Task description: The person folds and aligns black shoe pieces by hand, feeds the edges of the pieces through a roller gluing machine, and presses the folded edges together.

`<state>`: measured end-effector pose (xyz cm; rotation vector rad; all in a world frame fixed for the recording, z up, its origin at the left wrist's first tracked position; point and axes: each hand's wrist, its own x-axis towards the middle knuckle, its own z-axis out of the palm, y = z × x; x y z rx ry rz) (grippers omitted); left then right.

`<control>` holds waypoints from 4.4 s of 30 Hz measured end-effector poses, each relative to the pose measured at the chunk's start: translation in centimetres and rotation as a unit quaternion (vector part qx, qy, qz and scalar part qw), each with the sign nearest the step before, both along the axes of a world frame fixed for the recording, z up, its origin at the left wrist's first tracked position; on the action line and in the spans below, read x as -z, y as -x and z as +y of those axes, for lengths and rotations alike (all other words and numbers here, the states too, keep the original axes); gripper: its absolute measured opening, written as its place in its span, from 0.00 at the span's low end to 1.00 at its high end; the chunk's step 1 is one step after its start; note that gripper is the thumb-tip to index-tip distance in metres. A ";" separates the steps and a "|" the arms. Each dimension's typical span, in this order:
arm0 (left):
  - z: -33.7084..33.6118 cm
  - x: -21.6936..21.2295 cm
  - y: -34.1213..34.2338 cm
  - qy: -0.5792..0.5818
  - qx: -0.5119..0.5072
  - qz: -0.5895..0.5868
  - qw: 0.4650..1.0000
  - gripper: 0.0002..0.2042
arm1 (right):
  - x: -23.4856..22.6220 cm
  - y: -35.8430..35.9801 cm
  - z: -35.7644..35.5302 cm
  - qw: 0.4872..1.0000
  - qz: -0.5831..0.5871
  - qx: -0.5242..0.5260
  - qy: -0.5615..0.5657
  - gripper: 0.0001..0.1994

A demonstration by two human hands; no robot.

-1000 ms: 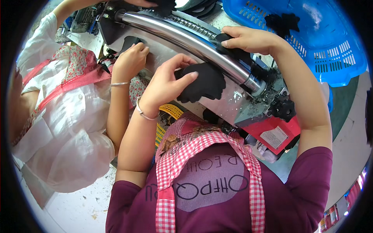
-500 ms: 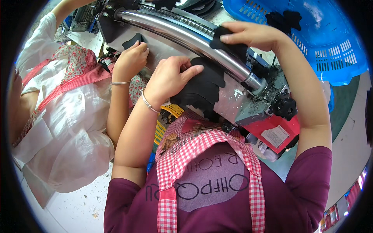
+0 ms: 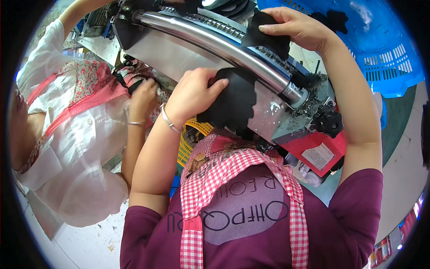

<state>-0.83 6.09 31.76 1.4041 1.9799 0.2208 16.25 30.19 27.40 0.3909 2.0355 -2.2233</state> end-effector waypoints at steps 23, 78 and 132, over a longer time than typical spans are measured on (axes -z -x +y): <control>1.0 1.1 -0.9 0.008 -0.028 0.001 1.000 0.20 | 1.6 -1.0 -1.9 0.970 -0.110 0.025 -0.215 0.26; 1.4 2.6 -0.5 0.013 -0.059 -0.088 0.994 0.14 | 2.3 -1.6 -1.4 0.978 -0.133 -0.033 -0.158 0.25; -2.6 2.0 0.2 0.004 -0.080 -0.202 0.976 0.08 | 3.4 -1.9 5.8 0.788 -0.140 0.073 -0.595 0.13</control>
